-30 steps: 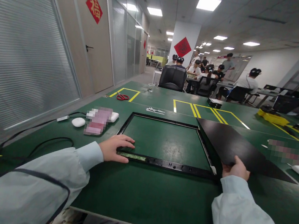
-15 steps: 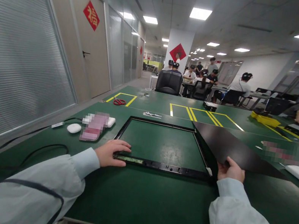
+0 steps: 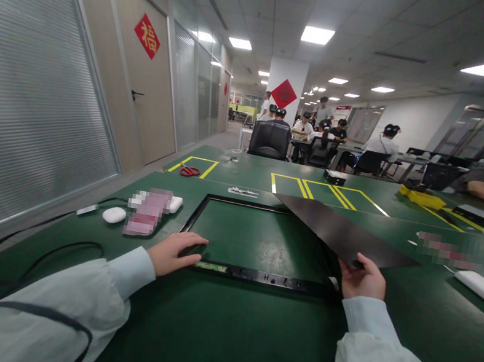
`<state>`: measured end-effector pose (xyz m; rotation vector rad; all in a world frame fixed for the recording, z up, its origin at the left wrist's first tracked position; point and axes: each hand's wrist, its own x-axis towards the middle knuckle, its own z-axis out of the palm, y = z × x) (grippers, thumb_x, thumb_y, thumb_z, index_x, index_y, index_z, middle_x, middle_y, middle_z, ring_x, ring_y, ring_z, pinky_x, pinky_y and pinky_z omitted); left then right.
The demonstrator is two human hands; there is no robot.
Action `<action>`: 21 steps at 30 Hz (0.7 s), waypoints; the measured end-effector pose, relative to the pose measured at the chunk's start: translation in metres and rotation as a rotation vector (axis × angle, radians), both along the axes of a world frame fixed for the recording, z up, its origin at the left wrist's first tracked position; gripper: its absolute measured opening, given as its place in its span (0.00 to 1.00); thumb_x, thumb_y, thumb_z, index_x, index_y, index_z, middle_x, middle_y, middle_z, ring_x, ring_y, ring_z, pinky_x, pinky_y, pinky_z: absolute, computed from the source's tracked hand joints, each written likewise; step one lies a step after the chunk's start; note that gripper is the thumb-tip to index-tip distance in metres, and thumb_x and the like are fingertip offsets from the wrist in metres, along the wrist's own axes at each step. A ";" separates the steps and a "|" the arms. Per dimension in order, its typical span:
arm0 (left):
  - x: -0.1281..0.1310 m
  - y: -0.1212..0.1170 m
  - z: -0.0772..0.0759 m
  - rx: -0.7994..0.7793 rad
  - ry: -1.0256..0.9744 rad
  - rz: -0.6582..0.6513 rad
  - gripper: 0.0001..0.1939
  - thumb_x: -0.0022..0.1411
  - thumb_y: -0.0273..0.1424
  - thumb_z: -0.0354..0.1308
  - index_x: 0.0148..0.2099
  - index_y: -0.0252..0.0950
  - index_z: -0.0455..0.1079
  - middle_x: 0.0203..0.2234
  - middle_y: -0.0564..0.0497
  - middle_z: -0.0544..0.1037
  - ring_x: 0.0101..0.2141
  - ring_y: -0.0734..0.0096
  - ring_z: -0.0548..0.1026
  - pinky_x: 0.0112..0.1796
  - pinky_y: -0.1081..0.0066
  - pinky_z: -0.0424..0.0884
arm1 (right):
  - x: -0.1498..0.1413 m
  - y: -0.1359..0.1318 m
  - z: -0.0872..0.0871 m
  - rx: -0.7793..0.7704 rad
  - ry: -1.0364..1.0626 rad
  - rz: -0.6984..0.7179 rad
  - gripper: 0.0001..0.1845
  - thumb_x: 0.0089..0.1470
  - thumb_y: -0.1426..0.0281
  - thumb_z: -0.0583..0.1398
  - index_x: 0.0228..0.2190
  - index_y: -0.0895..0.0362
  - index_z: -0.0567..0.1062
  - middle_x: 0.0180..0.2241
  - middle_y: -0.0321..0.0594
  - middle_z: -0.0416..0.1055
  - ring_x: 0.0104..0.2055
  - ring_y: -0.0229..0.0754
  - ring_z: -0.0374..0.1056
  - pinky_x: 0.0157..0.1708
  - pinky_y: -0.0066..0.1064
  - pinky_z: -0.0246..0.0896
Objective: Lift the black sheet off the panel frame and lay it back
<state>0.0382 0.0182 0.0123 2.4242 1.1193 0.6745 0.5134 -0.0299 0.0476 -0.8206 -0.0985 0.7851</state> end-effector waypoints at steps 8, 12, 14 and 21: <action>0.002 0.000 0.006 -0.285 -0.578 0.264 0.35 0.64 0.49 0.65 0.66 0.35 0.69 0.62 0.33 0.77 0.60 0.46 0.77 0.64 0.47 0.68 | -0.015 -0.013 0.013 0.022 -0.037 0.109 0.20 0.40 0.78 0.58 0.35 0.47 0.79 0.32 0.35 0.80 0.29 0.42 0.76 0.23 0.30 0.76; 0.004 0.001 0.012 -0.525 -0.938 0.347 0.29 0.65 0.45 0.67 0.62 0.36 0.70 0.61 0.34 0.79 0.60 0.50 0.78 0.64 0.51 0.68 | -0.015 -0.016 0.015 0.004 -0.011 0.143 0.29 0.34 0.77 0.58 0.42 0.53 0.80 0.36 0.40 0.82 0.28 0.44 0.75 0.25 0.35 0.76; 0.004 -0.001 0.018 -0.673 -1.083 0.330 0.25 0.67 0.44 0.66 0.60 0.36 0.71 0.57 0.33 0.81 0.58 0.52 0.80 0.61 0.55 0.72 | -0.014 -0.018 0.016 -0.017 0.007 0.151 0.31 0.32 0.76 0.58 0.43 0.56 0.80 0.37 0.43 0.82 0.27 0.45 0.75 0.26 0.38 0.76; 0.000 -0.002 0.030 -0.977 -1.208 0.208 0.23 0.72 0.45 0.57 0.59 0.32 0.69 0.55 0.29 0.82 0.57 0.51 0.81 0.58 0.57 0.75 | -0.017 -0.025 0.025 -0.095 0.025 0.237 0.34 0.27 0.73 0.58 0.42 0.56 0.81 0.36 0.47 0.82 0.28 0.52 0.76 0.42 0.55 0.78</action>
